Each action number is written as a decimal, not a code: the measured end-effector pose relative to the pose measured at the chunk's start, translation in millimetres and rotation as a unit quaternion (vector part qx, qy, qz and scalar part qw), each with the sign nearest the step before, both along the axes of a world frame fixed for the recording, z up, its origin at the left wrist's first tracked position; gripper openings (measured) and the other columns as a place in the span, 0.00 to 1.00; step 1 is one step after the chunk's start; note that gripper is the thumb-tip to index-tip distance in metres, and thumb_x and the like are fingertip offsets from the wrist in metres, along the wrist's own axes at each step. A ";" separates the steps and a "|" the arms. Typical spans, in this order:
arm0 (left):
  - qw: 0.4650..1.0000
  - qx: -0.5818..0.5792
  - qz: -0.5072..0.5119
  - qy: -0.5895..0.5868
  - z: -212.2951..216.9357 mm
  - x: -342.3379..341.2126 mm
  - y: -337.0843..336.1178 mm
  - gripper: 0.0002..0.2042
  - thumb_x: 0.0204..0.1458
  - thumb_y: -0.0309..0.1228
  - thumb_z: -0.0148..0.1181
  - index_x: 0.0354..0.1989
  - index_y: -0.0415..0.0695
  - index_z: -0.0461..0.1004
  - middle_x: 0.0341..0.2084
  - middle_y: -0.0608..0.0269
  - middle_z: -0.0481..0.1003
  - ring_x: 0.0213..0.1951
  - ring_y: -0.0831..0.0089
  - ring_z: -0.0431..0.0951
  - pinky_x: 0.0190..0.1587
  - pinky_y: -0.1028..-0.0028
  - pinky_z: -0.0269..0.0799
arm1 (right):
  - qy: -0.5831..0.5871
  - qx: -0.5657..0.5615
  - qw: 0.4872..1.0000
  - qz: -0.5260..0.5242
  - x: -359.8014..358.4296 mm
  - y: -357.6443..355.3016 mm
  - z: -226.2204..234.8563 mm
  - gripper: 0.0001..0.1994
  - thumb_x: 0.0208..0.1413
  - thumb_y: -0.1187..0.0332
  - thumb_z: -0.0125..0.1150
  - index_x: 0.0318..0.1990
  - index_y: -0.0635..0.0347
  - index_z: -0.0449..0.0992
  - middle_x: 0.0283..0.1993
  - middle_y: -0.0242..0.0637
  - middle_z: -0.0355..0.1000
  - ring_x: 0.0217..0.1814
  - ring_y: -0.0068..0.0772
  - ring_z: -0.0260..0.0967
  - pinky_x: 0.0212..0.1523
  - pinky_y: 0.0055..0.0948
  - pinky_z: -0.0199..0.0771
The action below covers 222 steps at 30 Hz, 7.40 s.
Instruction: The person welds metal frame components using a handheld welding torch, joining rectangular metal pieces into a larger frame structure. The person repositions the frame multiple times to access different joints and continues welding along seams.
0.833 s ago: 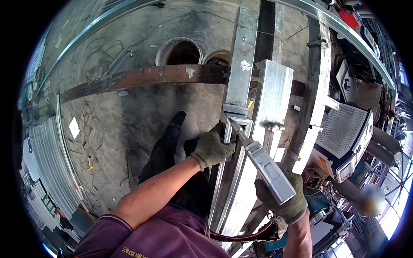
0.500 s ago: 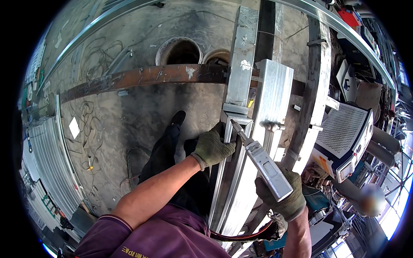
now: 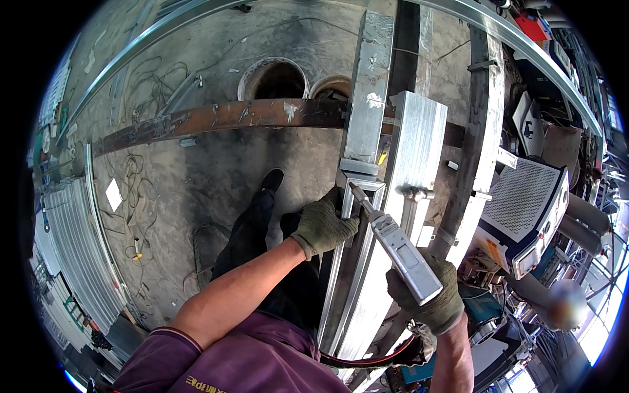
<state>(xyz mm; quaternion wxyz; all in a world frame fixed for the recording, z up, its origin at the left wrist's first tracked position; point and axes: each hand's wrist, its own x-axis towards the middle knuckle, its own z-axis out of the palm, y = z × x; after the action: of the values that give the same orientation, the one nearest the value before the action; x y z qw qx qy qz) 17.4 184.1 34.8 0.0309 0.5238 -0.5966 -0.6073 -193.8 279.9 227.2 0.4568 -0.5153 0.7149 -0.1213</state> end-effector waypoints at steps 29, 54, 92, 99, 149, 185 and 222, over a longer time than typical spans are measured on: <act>1.000 -0.004 -0.006 0.002 -11.0 0.9 5.8 0.32 0.56 0.48 0.74 0.66 0.47 0.72 0.39 0.54 0.88 0.43 0.53 0.90 0.50 0.55 0.85 | -0.034 0.027 0.997 -0.057 -1.1 4.0 -4.2 0.13 0.61 0.71 0.76 0.50 0.64 0.83 0.34 0.28 0.82 0.34 0.21 0.81 0.37 0.27 0.84; 1.000 0.020 -0.011 0.009 -6.8 0.8 4.2 0.25 0.58 0.39 0.73 0.65 0.59 0.76 0.41 0.63 0.87 0.43 0.62 0.91 0.52 0.62 0.87 | -0.049 0.049 0.996 -0.059 -2.0 2.4 6.7 0.18 0.60 0.72 0.78 0.55 0.66 0.83 0.37 0.28 0.83 0.38 0.17 0.80 0.40 0.25 0.84; 1.000 0.003 0.004 -0.005 -2.2 -3.3 1.0 0.21 0.64 0.46 0.67 0.61 0.52 0.80 0.44 0.54 0.88 0.45 0.54 0.90 0.51 0.58 0.84 | 0.030 -0.062 0.997 0.043 -2.5 22.4 -0.6 0.16 0.59 0.67 0.77 0.50 0.64 0.83 0.35 0.33 0.82 0.33 0.30 0.82 0.36 0.32 0.85; 1.000 0.014 0.017 0.010 -0.4 -3.6 1.9 0.23 0.60 0.47 0.72 0.57 0.46 0.78 0.44 0.52 0.88 0.46 0.53 0.90 0.53 0.57 0.84 | 0.066 0.010 0.998 -0.015 9.6 28.7 -3.4 0.12 0.56 0.65 0.76 0.41 0.62 0.82 0.28 0.41 0.81 0.29 0.47 0.85 0.34 0.40 0.86; 0.999 -0.017 -0.029 -0.037 1.1 -1.2 7.7 0.24 0.61 0.49 0.69 0.56 0.44 0.76 0.35 0.49 0.87 0.40 0.46 0.88 0.46 0.50 0.84 | 0.078 -0.070 0.993 0.050 24.6 5.0 2.5 0.14 0.57 0.64 0.77 0.47 0.61 0.84 0.32 0.42 0.80 0.29 0.49 0.82 0.31 0.41 0.83; 0.999 -0.011 -0.037 -0.033 -2.6 0.0 6.6 0.27 0.62 0.51 0.68 0.63 0.47 0.74 0.31 0.54 0.86 0.37 0.50 0.89 0.46 0.51 0.84 | 0.115 -0.090 0.987 0.063 30.5 3.8 -0.3 0.13 0.57 0.65 0.75 0.46 0.60 0.84 0.34 0.42 0.81 0.31 0.50 0.84 0.32 0.41 0.85; 0.999 0.021 -0.041 -0.018 4.9 2.1 1.2 0.23 0.62 0.46 0.70 0.64 0.55 0.76 0.38 0.59 0.88 0.43 0.58 0.91 0.50 0.58 0.85 | 0.087 -0.093 0.991 0.039 21.3 16.9 -0.3 0.13 0.57 0.63 0.77 0.43 0.60 0.84 0.33 0.42 0.81 0.29 0.47 0.83 0.31 0.41 0.83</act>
<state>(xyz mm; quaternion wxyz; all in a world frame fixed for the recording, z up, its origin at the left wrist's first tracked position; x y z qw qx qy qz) 19.4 185.3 39.8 -0.0156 0.5101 -0.6049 -0.6113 -172.5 296.9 226.9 0.3476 -0.5914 0.7170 -0.1241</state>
